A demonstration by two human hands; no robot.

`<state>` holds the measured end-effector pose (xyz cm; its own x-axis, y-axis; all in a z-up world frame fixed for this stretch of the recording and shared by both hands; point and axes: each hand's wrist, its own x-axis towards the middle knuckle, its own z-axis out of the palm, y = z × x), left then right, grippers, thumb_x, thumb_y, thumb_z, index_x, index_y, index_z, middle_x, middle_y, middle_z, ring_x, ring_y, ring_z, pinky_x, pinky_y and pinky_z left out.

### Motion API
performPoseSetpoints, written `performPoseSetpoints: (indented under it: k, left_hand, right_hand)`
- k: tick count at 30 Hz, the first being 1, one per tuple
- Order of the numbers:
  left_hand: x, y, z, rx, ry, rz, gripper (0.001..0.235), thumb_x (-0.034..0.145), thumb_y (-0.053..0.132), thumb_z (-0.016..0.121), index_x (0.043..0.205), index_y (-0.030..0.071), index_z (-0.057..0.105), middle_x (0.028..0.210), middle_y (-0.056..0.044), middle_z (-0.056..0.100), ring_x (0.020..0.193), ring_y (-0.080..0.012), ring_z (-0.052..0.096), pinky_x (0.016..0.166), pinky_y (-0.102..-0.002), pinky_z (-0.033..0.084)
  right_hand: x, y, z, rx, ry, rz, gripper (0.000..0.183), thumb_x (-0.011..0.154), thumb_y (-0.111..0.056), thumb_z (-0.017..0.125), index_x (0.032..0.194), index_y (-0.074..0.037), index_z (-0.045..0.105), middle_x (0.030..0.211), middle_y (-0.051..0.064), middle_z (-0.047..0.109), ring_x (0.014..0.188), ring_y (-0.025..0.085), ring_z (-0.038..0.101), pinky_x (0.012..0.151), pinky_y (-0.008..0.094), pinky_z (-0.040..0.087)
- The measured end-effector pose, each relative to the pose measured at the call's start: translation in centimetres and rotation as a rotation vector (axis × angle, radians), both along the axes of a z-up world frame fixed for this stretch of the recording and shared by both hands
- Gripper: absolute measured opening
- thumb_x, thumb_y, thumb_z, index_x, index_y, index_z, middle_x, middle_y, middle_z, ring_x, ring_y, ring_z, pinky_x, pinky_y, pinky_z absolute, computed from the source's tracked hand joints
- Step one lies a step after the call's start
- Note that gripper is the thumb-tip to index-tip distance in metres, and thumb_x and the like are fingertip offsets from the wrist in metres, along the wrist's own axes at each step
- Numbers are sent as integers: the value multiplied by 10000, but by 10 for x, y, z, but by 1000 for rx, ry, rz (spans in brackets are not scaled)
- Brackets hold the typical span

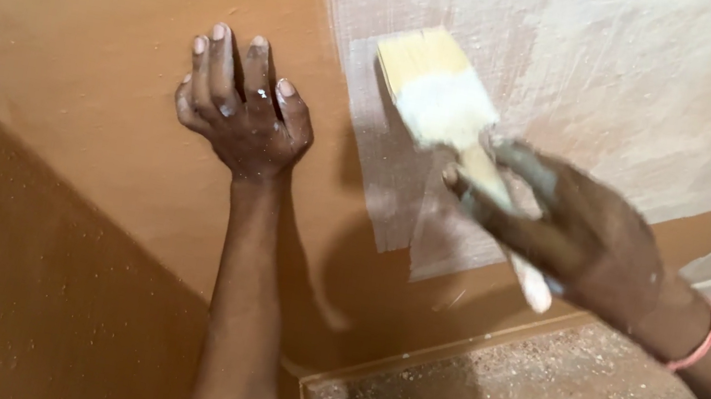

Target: The person paints a wall white using a paintbrush, repeatedly dipping the brush into a paint bucket and applying paint in vertical strokes. The person uses their left hand to steady themselves against the wall while painting with the right hand.

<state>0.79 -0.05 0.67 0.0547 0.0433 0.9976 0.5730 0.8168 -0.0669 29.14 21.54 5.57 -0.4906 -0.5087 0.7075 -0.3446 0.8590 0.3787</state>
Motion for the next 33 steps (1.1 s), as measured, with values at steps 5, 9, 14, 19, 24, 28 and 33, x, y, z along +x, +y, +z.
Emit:
performPoseSetpoints:
  k: [5, 9, 14, 19, 24, 28, 33]
  left_hand:
    - [-2, 0, 1, -2, -5, 9, 405, 1089, 308, 445, 1460, 159, 511, 1536, -123, 460, 1450, -283, 400, 1154, -504, 294]
    - [-1, 1, -1, 7, -4, 18, 405, 1080, 303, 444, 1452, 161, 520, 1531, -119, 462, 1443, -285, 405, 1147, -503, 298]
    - [1, 0, 1, -5, 3, 11, 403, 1091, 306, 445, 1460, 161, 518, 1532, -120, 463, 1446, -283, 406, 1148, -498, 303]
    - [-1, 0, 0, 5, 6, 8, 409, 1087, 310, 429, 1462, 164, 508, 1533, -115, 463, 1445, -284, 408, 1146, -503, 302]
    - [0, 1, 1, 2, -10, 19, 423, 1093, 317, 420, 1482, 164, 485, 1546, -115, 456, 1450, -288, 407, 1152, -502, 296]
    - [1, 1, 2, 3, -3, 14, 427, 1094, 310, 424, 1490, 161, 477, 1548, -118, 455, 1453, -293, 404, 1157, -502, 292]
    - [0, 2, 2, -2, 0, 16, 428, 1081, 320, 431, 1479, 168, 479, 1541, -112, 454, 1449, -290, 401, 1155, -507, 286]
  right_hand:
    - [-32, -3, 32, 206, 85, -7, 400, 987, -58, 729, 1360, -56, 586, 1353, 166, 615, 1165, 306, 681, 855, 318, 644]
    - [-52, -13, 24, 325, 17, -31, 403, 942, -13, 729, 1321, 11, 593, 1292, 220, 611, 1121, 327, 674, 910, 337, 639]
    - [-39, -23, -5, 560, -108, 15, 424, 863, 24, 691, 1272, 39, 584, 1320, 210, 607, 1111, 332, 696, 929, 344, 609]
    - [-33, -3, 3, 172, -369, -18, 433, 913, 98, 681, 1327, 22, 579, 1407, 230, 589, 990, 325, 692, 679, 294, 652]
    - [-41, 27, 18, 185, -226, -125, 497, 911, 52, 686, 1383, 14, 535, 1442, 217, 511, 1097, 370, 691, 727, 338, 660]
    - [-28, 7, -13, 331, -434, -103, 552, 823, 97, 679, 1350, 83, 515, 1490, 256, 492, 1057, 374, 680, 700, 317, 670]
    - [-19, -10, -8, 216, -312, 84, 550, 769, 61, 669, 1303, 29, 544, 1422, 213, 554, 1205, 388, 662, 831, 375, 623]
